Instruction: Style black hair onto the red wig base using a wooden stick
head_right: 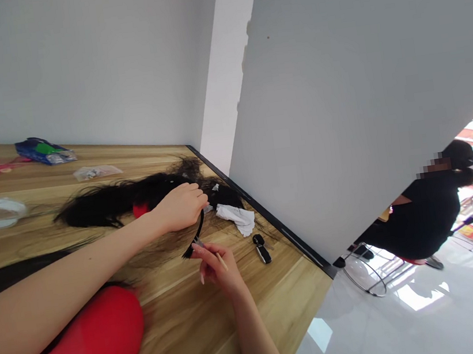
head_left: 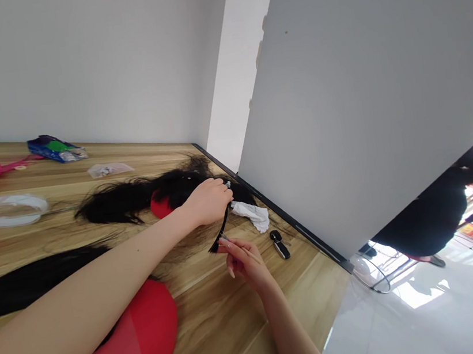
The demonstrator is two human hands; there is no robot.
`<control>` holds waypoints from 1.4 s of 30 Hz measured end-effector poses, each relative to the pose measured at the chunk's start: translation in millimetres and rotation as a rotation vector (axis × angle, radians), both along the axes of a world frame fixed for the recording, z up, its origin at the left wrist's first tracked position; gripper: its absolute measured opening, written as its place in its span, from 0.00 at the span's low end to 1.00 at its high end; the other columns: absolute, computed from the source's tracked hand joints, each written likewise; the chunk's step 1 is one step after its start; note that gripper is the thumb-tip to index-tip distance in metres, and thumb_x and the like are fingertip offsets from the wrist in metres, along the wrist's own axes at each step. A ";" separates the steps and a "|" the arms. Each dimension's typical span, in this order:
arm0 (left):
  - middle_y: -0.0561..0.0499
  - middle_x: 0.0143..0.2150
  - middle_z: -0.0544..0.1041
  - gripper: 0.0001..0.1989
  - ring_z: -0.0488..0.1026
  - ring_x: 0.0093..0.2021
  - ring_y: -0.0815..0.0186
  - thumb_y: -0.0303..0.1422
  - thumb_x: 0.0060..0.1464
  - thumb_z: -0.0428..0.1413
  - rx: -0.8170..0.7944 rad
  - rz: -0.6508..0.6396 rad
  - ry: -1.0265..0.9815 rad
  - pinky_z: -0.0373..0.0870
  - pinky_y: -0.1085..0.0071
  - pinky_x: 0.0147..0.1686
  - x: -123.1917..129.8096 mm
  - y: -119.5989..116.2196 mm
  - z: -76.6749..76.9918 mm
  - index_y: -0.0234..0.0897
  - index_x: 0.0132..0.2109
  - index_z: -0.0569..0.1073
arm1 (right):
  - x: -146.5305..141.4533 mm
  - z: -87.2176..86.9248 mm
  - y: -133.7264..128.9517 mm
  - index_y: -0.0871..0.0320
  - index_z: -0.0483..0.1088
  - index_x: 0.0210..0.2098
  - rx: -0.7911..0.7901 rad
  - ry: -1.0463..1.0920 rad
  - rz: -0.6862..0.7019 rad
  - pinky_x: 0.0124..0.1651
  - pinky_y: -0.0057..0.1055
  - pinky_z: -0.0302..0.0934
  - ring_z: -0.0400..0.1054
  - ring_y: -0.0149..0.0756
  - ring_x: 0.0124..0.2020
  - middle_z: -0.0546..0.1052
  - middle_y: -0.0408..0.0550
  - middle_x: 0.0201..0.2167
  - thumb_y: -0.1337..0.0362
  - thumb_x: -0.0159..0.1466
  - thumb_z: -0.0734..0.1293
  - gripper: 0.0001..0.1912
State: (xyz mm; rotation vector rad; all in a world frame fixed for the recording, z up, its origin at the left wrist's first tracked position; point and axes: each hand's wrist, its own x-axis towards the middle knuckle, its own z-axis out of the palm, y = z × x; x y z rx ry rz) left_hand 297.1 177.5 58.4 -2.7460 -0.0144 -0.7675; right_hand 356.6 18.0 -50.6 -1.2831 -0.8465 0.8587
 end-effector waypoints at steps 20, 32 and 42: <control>0.44 0.30 0.78 0.09 0.71 0.37 0.58 0.29 0.57 0.53 0.008 0.005 -0.034 0.60 0.63 0.36 -0.4 3.9 -2.8 0.33 0.32 0.76 | 40.7 -18.0 -10.1 0.63 0.74 0.47 -0.075 -0.582 -0.595 0.43 0.37 0.63 0.71 0.47 0.42 0.79 0.58 0.40 0.46 0.63 0.61 0.28; 0.43 0.31 0.78 0.10 0.71 0.37 0.58 0.30 0.58 0.52 0.007 -0.013 -0.007 0.60 0.63 0.37 -0.2 4.2 -2.7 0.33 0.32 0.77 | 36.9 -19.9 -11.8 0.59 0.72 0.40 -0.136 -0.627 -0.603 0.37 0.35 0.62 0.72 0.44 0.34 0.79 0.53 0.32 0.46 0.61 0.63 0.21; 0.46 0.31 0.79 0.08 0.71 0.37 0.60 0.28 0.56 0.53 0.057 -0.141 0.086 0.60 0.64 0.36 0.8 3.1 -6.1 0.35 0.31 0.75 | 27.4 -14.3 -8.4 0.61 0.74 0.46 -0.033 -0.643 -0.518 0.39 0.35 0.64 0.70 0.41 0.34 0.78 0.54 0.35 0.47 0.61 0.65 0.25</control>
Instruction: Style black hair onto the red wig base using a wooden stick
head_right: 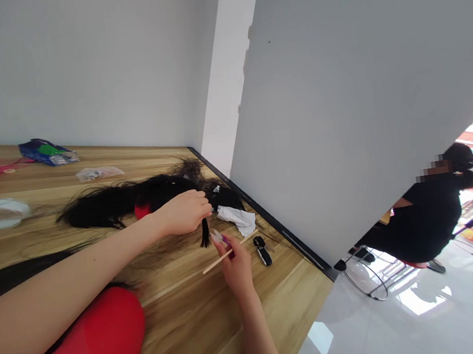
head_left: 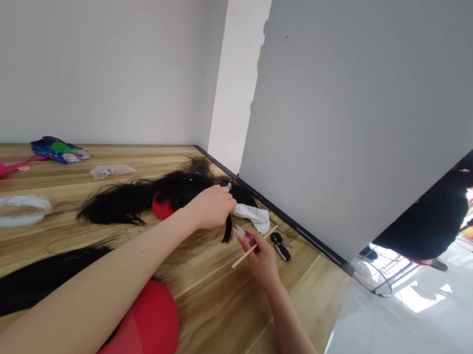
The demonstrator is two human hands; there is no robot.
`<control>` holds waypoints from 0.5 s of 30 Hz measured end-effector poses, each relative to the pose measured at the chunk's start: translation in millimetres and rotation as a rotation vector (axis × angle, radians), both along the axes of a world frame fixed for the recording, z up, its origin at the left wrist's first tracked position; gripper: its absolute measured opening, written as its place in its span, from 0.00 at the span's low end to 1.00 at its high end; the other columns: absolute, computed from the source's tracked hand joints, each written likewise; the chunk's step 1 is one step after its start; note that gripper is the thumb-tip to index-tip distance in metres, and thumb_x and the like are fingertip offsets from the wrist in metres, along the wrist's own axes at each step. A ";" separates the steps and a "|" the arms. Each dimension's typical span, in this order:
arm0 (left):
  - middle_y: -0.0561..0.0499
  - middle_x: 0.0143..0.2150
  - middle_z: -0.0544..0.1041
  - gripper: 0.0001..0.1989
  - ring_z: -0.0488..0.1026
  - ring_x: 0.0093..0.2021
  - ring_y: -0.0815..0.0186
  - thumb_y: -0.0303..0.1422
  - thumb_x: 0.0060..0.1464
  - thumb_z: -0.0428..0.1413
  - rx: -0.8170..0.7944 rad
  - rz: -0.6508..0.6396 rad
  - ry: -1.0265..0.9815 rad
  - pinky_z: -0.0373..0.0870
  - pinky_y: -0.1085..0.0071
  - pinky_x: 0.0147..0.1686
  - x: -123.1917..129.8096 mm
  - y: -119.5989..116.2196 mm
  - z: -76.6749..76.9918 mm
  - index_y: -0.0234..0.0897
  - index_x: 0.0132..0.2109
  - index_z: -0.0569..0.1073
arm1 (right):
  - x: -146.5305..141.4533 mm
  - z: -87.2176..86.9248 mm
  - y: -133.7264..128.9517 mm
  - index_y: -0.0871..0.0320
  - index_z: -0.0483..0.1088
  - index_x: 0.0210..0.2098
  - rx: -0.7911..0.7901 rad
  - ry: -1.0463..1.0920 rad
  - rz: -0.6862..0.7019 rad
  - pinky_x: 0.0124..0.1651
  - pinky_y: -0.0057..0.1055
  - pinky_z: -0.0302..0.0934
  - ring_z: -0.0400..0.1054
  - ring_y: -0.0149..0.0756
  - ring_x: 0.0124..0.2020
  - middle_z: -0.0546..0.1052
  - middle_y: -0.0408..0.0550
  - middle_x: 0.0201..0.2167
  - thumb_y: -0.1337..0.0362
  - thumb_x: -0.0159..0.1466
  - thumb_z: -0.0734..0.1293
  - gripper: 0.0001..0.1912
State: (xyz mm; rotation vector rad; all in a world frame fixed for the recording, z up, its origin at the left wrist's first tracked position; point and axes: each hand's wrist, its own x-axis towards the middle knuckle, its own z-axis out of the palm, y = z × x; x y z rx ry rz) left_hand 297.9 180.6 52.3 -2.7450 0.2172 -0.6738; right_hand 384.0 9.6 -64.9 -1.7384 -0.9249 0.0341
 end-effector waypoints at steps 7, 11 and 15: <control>0.46 0.31 0.78 0.04 0.71 0.36 0.60 0.25 0.51 0.56 0.031 -0.072 0.050 0.60 0.65 0.35 0.2 -2.4 0.5 0.36 0.30 0.75 | -4.4 4.4 -0.3 0.62 0.74 0.45 0.042 0.009 0.046 0.35 0.33 0.63 0.67 0.37 0.30 0.76 0.51 0.31 0.48 0.61 0.65 0.24; 0.46 0.32 0.78 0.04 0.71 0.37 0.60 0.25 0.50 0.57 0.045 -0.106 0.064 0.60 0.65 0.36 0.3 -4.0 1.3 0.36 0.30 0.75 | -4.9 3.8 0.0 0.62 0.74 0.46 0.063 0.016 0.050 0.34 0.33 0.63 0.66 0.37 0.29 0.76 0.51 0.31 0.48 0.61 0.65 0.24; 0.46 0.31 0.79 0.03 0.71 0.35 0.61 0.25 0.49 0.58 0.061 -0.144 0.086 0.60 0.65 0.36 0.8 -9.7 2.5 0.36 0.29 0.75 | -5.6 3.6 0.5 0.61 0.74 0.46 0.071 0.012 0.083 0.35 0.33 0.63 0.67 0.37 0.30 0.77 0.51 0.33 0.50 0.61 0.65 0.22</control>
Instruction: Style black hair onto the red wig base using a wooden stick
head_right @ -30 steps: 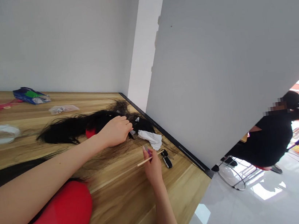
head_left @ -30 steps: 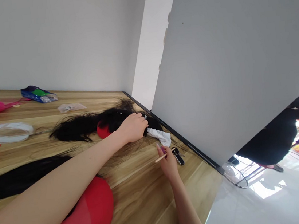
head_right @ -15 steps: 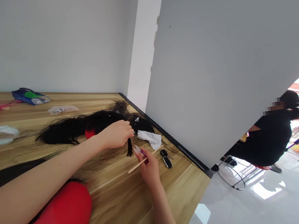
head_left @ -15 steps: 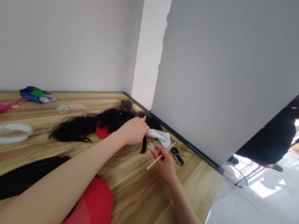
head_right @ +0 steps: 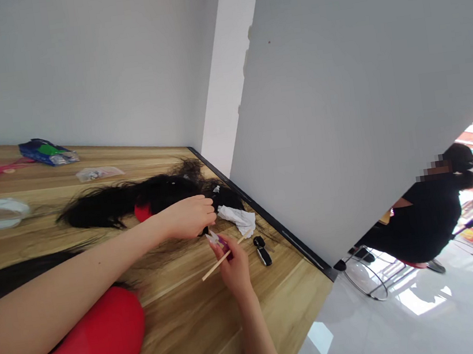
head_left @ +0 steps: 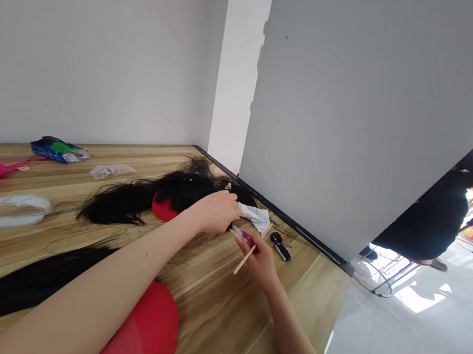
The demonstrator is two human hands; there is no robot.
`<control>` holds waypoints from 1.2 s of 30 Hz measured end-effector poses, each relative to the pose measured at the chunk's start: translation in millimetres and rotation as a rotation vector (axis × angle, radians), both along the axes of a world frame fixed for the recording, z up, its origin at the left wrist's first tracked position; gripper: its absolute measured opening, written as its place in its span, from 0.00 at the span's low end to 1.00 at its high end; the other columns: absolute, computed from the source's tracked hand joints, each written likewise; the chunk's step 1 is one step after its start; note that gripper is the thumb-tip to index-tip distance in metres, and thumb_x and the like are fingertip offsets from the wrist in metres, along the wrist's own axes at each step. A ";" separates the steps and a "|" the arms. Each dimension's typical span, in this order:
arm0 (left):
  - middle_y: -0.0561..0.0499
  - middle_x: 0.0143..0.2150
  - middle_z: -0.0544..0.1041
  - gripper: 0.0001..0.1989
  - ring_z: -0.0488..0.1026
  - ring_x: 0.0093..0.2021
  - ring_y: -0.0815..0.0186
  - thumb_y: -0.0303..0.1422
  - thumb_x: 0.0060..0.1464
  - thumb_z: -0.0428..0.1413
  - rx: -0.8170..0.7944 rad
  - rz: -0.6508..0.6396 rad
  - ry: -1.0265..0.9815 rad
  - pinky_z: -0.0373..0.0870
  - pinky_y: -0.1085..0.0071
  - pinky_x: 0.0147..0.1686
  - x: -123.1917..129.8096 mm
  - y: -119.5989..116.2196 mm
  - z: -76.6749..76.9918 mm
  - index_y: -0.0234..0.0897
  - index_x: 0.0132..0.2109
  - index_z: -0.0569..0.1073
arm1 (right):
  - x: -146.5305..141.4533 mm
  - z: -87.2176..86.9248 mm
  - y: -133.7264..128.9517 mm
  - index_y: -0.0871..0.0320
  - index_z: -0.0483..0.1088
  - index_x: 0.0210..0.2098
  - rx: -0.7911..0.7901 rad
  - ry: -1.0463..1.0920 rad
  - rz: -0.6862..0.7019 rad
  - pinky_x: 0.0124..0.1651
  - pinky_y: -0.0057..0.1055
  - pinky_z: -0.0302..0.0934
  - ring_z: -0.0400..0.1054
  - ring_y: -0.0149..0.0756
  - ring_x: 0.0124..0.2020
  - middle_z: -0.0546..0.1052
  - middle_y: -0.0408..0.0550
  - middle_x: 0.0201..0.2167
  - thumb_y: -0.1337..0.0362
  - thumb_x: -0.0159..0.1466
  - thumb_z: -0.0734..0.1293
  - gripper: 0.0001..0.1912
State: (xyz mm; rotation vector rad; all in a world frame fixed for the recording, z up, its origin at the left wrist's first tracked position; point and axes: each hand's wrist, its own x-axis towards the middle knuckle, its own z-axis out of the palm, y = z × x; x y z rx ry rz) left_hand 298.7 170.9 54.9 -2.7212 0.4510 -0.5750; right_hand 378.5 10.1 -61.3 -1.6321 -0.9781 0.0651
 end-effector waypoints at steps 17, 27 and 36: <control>0.46 0.31 0.79 0.04 0.70 0.35 0.61 0.26 0.51 0.58 0.000 -0.010 -0.019 0.61 0.66 0.36 1.4 -7.3 1.1 0.36 0.29 0.74 | -9.7 2.7 3.7 0.59 0.75 0.44 -0.016 0.015 0.100 0.35 0.32 0.63 0.68 0.37 0.30 0.77 0.49 0.31 0.52 0.59 0.68 0.19; 0.44 0.30 0.78 0.06 0.70 0.36 0.59 0.27 0.54 0.55 -0.043 0.067 -0.075 0.60 0.64 0.35 1.9 -1.8 -1.2 0.34 0.31 0.75 | -9.3 -4.4 6.5 0.58 0.77 0.42 -0.032 0.061 0.115 0.39 0.35 0.67 0.73 0.42 0.35 0.80 0.52 0.36 0.50 0.56 0.71 0.21; 0.44 0.32 0.79 0.08 0.71 0.37 0.59 0.28 0.57 0.53 -0.086 0.132 -0.107 0.61 0.63 0.36 1.5 -2.5 0.8 0.34 0.31 0.75 | -10.9 -5.3 6.9 0.59 0.77 0.41 -0.056 0.071 0.120 0.34 0.33 0.65 0.70 0.38 0.29 0.78 0.49 0.30 0.51 0.56 0.71 0.20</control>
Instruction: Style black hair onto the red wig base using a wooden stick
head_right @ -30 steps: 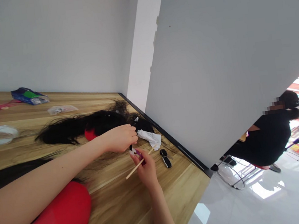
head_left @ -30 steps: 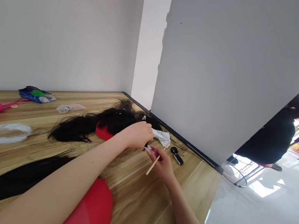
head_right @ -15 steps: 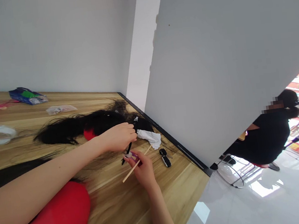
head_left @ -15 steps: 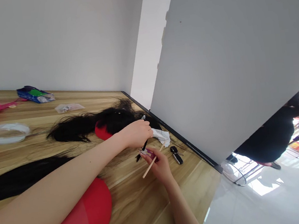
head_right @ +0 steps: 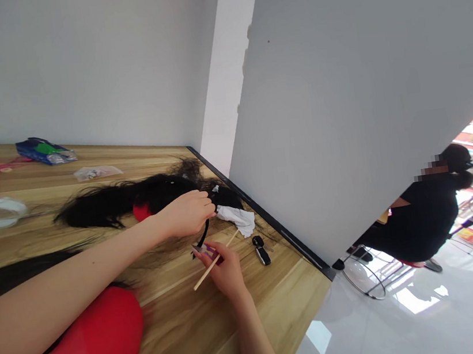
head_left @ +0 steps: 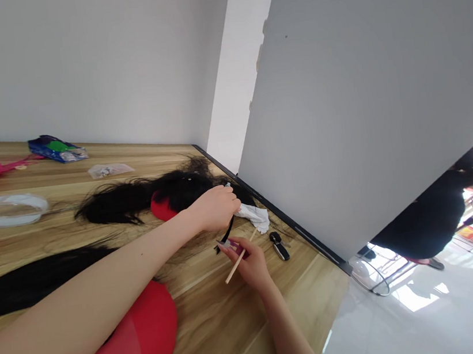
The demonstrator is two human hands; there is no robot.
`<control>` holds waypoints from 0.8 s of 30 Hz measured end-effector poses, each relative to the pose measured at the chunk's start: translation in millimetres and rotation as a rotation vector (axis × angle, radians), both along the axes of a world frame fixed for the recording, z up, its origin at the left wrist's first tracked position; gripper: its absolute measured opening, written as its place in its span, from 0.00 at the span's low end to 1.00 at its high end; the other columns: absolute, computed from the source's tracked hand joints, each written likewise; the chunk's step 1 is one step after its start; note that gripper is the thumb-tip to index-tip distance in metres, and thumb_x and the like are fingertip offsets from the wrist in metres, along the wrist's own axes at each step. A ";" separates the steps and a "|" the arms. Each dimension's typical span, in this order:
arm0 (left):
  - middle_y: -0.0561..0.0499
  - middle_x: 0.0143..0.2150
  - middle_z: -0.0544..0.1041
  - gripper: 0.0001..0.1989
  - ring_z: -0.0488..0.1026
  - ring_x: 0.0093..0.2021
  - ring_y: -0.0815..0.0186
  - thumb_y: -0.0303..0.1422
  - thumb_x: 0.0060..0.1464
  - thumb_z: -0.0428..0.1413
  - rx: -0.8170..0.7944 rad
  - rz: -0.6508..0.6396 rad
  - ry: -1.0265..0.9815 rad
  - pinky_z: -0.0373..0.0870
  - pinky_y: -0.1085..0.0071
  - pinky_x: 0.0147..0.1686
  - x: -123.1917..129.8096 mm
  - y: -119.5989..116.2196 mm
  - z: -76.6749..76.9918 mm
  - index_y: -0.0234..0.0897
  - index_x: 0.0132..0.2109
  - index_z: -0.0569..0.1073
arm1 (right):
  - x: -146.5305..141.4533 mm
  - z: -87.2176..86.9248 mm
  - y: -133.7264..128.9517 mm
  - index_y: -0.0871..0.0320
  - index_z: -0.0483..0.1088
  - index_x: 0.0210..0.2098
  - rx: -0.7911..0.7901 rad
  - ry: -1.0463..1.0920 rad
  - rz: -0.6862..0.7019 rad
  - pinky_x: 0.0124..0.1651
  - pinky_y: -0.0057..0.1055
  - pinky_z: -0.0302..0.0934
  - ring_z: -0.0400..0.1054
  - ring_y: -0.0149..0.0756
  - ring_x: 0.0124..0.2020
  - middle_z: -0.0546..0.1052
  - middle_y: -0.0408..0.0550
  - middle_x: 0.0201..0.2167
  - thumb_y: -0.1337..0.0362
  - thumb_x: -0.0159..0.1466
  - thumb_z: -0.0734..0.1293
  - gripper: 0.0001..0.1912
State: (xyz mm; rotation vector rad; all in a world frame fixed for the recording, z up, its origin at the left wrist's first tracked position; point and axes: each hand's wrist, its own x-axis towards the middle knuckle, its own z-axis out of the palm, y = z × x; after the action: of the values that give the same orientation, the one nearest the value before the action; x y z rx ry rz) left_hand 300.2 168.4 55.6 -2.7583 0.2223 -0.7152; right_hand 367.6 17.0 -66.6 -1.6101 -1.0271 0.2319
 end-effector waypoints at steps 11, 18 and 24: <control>0.44 0.33 0.79 0.10 0.71 0.39 0.59 0.30 0.59 0.52 -0.030 0.054 -0.035 0.60 0.63 0.38 1.0 -3.4 1.8 0.33 0.32 0.75 | -0.8 0.8 2.2 0.60 0.78 0.37 -0.033 0.003 0.003 0.31 0.30 0.62 0.67 0.35 0.27 0.76 0.47 0.25 0.50 0.56 0.71 0.20; 0.44 0.33 0.78 0.11 0.70 0.38 0.59 0.30 0.60 0.50 -0.042 0.085 -0.069 0.60 0.63 0.38 -0.2 -3.8 5.3 0.33 0.33 0.75 | -1.0 0.5 1.1 0.61 0.77 0.37 -0.050 -0.005 -0.009 0.32 0.29 0.61 0.68 0.34 0.27 0.76 0.47 0.26 0.51 0.56 0.70 0.19; 0.44 0.32 0.78 0.10 0.70 0.38 0.58 0.29 0.60 0.51 -0.047 0.096 -0.081 0.60 0.63 0.37 -0.4 -4.2 5.8 0.33 0.33 0.75 | 0.4 -0.2 0.6 0.60 0.78 0.36 -0.069 -0.012 -0.016 0.32 0.29 0.61 0.68 0.34 0.27 0.76 0.47 0.25 0.50 0.56 0.70 0.19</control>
State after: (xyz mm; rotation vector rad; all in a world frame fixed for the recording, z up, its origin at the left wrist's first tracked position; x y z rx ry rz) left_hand 299.8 164.2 61.4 -2.7558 0.0566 -0.8147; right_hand 368.0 17.6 -66.8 -1.6831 -1.0243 0.2490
